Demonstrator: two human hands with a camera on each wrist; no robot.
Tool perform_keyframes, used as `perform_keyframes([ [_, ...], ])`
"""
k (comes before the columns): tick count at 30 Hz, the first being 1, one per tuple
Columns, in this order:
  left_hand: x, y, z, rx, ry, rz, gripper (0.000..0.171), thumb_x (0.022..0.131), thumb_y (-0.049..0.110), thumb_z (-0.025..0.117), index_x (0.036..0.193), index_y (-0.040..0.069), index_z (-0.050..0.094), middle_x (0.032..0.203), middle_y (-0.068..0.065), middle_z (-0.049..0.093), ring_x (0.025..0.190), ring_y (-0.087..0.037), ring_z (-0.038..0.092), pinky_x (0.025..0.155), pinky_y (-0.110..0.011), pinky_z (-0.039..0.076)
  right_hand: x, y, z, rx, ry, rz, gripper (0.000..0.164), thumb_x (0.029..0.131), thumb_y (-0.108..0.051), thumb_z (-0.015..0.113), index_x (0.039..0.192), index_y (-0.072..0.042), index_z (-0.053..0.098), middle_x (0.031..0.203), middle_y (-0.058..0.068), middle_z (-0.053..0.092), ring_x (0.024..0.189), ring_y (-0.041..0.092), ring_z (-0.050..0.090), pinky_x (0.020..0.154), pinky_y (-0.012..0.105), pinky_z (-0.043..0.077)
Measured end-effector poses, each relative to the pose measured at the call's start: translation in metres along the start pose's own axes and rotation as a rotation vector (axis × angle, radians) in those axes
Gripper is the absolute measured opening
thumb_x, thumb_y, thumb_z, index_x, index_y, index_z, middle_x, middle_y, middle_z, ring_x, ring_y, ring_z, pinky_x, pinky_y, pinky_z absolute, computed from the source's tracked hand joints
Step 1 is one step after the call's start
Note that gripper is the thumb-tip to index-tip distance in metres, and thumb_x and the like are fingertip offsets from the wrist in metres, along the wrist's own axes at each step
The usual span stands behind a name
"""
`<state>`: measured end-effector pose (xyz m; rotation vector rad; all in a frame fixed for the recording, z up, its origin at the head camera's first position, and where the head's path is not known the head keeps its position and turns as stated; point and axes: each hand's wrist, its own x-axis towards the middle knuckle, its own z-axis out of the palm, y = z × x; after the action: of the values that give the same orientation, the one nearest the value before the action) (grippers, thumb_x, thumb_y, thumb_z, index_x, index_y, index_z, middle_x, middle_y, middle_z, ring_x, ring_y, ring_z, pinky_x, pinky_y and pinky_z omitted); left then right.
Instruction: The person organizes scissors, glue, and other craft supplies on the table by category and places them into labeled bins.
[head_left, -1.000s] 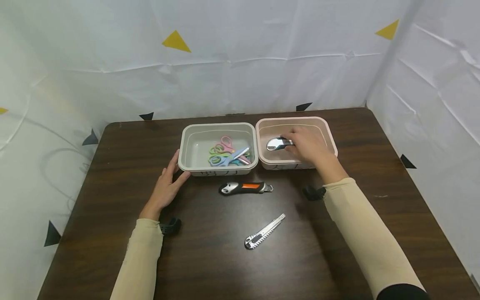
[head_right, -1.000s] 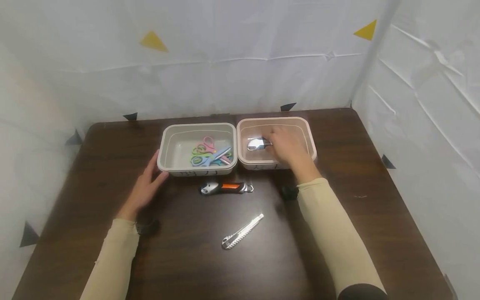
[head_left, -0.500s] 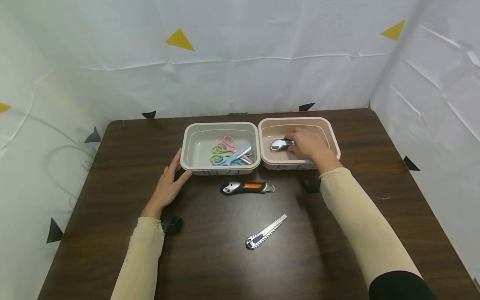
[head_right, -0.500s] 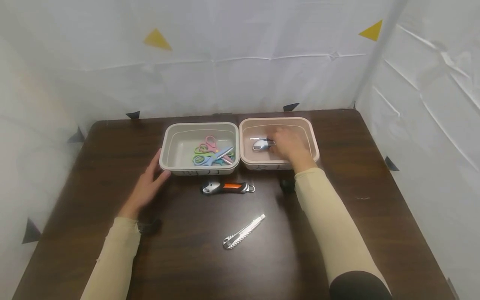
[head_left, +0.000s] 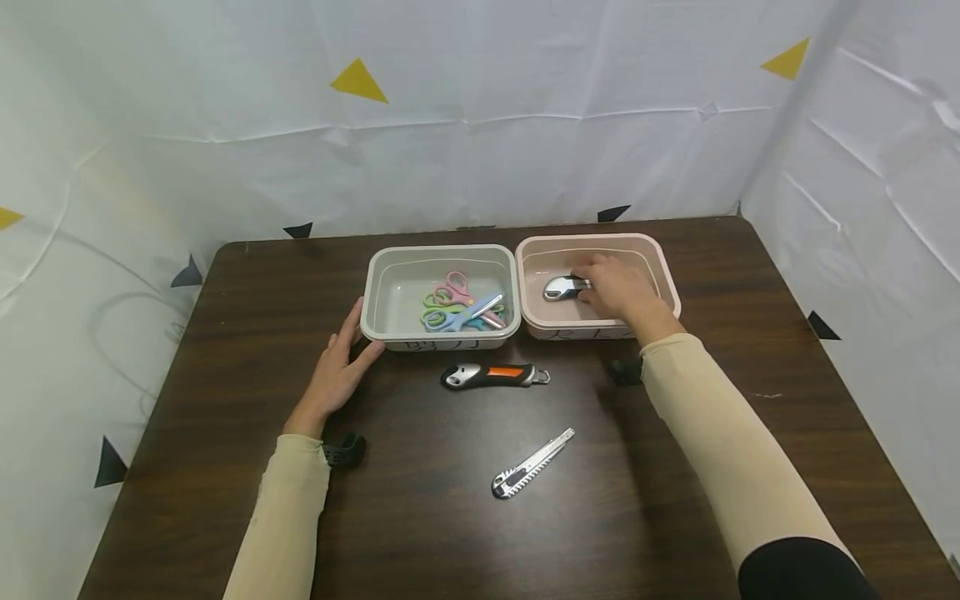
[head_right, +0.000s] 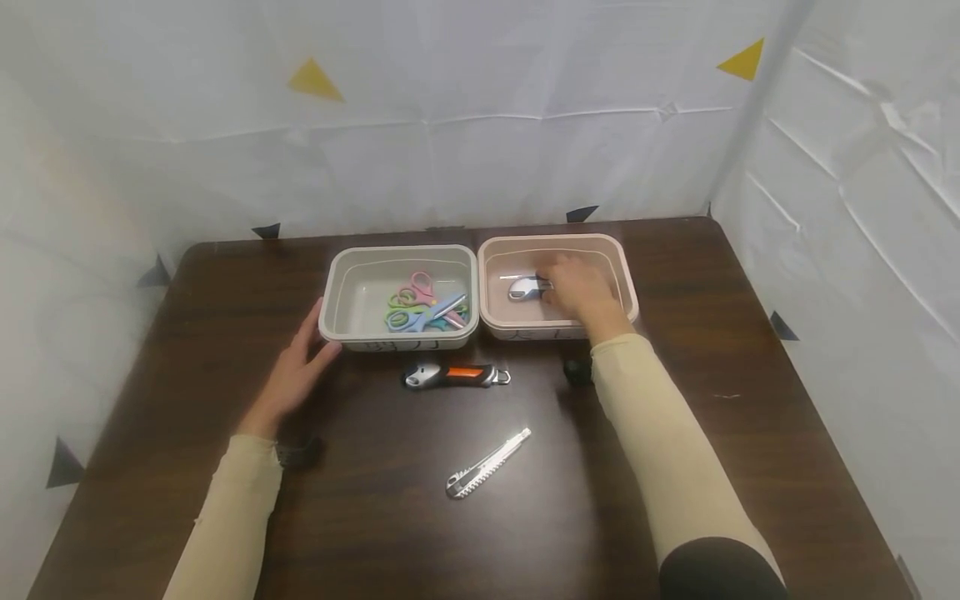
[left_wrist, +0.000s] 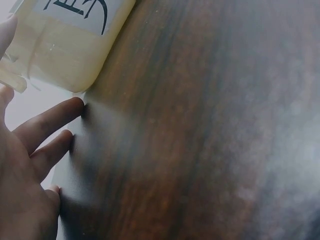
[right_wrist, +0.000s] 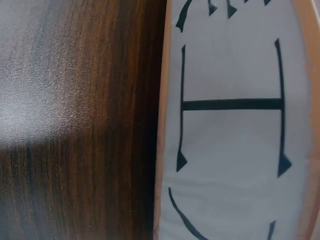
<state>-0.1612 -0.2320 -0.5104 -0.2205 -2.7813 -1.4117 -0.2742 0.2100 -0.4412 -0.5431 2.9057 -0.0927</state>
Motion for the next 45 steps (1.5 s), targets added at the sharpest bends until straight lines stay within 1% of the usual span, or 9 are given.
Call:
perform_keyframes([
  [6, 0.0, -0.002, 0.0, -0.002, 0.003, 0.005, 0.074, 0.094, 0.043, 0.058, 0.153, 0.041, 0.013, 0.144, -0.008, 0.047, 0.138, -0.027, 0.036, 0.113, -0.058, 0.003, 0.0, -0.001, -0.001, 0.003, 0.011, -0.005, 0.048, 0.091, -0.024, 0.064, 0.136, -0.013, 0.055, 0.134, 0.016, 0.049, 0.123, 0.035, 0.046, 0.094, 0.056, 0.041],
  [14, 0.001, -0.002, 0.001, -0.001, 0.001, 0.002, 0.073, 0.094, 0.045, 0.057, 0.15, 0.047, 0.011, 0.142, -0.006, 0.049, 0.139, -0.026, 0.034, 0.114, -0.056, 0.003, -0.003, 0.001, -0.002, 0.024, 0.018, 0.011, 0.048, 0.089, -0.024, 0.065, 0.135, -0.013, 0.056, 0.13, 0.013, 0.051, 0.121, 0.034, 0.048, 0.09, 0.055, 0.043],
  [23, 0.001, -0.001, 0.0, 0.005, -0.002, -0.005, 0.073, 0.094, 0.045, 0.057, 0.153, 0.04, 0.013, 0.145, -0.008, 0.046, 0.138, -0.028, 0.035, 0.114, -0.057, 0.003, -0.003, 0.003, 0.0, 0.035, 0.027, 0.02, 0.05, 0.089, -0.026, 0.066, 0.135, -0.012, 0.055, 0.136, 0.014, 0.051, 0.126, 0.034, 0.046, 0.096, 0.054, 0.04],
  [28, 0.001, -0.003, 0.0, 0.001, 0.002, -0.009, 0.073, 0.094, 0.045, 0.057, 0.152, 0.042, 0.013, 0.146, -0.007, 0.045, 0.139, -0.03, 0.033, 0.114, -0.057, 0.003, -0.004, 0.004, -0.002, 0.042, 0.038, 0.027, 0.051, 0.088, -0.026, 0.067, 0.135, -0.01, 0.055, 0.138, 0.015, 0.049, 0.127, 0.035, 0.045, 0.101, 0.053, 0.037],
  [31, 0.001, -0.004, 0.0, -0.001, 0.004, -0.005, 0.073, 0.094, 0.045, 0.057, 0.151, 0.045, 0.012, 0.146, -0.007, 0.045, 0.138, -0.028, 0.036, 0.114, -0.057, 0.004, -0.006, 0.004, -0.003, 0.053, 0.049, 0.033, 0.05, 0.088, -0.026, 0.067, 0.134, -0.01, 0.055, 0.138, 0.015, 0.05, 0.126, 0.035, 0.046, 0.101, 0.052, 0.037],
  [35, 0.001, -0.005, -0.001, 0.0, 0.005, 0.002, 0.073, 0.094, 0.044, 0.057, 0.152, 0.044, 0.013, 0.145, -0.007, 0.045, 0.136, -0.026, 0.039, 0.114, -0.056, 0.004, -0.009, 0.004, -0.004, 0.071, 0.091, 0.032, 0.048, 0.087, -0.026, 0.066, 0.132, -0.011, 0.057, 0.134, 0.014, 0.053, 0.122, 0.035, 0.05, 0.099, 0.051, 0.039],
  [39, 0.0, -0.005, -0.003, 0.0, 0.006, 0.001, 0.074, 0.094, 0.044, 0.057, 0.153, 0.038, 0.014, 0.145, -0.007, 0.045, 0.137, -0.027, 0.037, 0.114, -0.057, 0.004, -0.011, 0.004, -0.005, 0.111, 0.152, 0.029, 0.045, 0.088, -0.025, 0.066, 0.13, -0.011, 0.059, 0.125, 0.014, 0.059, 0.115, 0.035, 0.054, 0.097, 0.05, 0.041],
  [41, -0.001, -0.004, -0.003, 0.0, 0.004, -0.002, 0.074, 0.094, 0.044, 0.057, 0.153, 0.038, 0.014, 0.145, -0.007, 0.045, 0.137, -0.027, 0.036, 0.114, -0.057, 0.004, -0.013, 0.003, -0.006, 0.136, 0.183, 0.03, 0.044, 0.088, -0.024, 0.066, 0.13, -0.012, 0.059, 0.12, 0.013, 0.062, 0.112, 0.034, 0.056, 0.095, 0.05, 0.042],
  [45, -0.002, -0.003, -0.005, -0.003, 0.002, -0.008, 0.074, 0.094, 0.044, 0.057, 0.153, 0.038, 0.014, 0.145, -0.008, 0.045, 0.138, -0.029, 0.035, 0.114, -0.057, 0.004, -0.022, -0.001, -0.011, 0.183, 0.233, 0.067, 0.043, 0.091, -0.025, 0.063, 0.132, -0.016, 0.058, 0.118, 0.012, 0.063, 0.11, 0.032, 0.057, 0.091, 0.051, 0.043],
])
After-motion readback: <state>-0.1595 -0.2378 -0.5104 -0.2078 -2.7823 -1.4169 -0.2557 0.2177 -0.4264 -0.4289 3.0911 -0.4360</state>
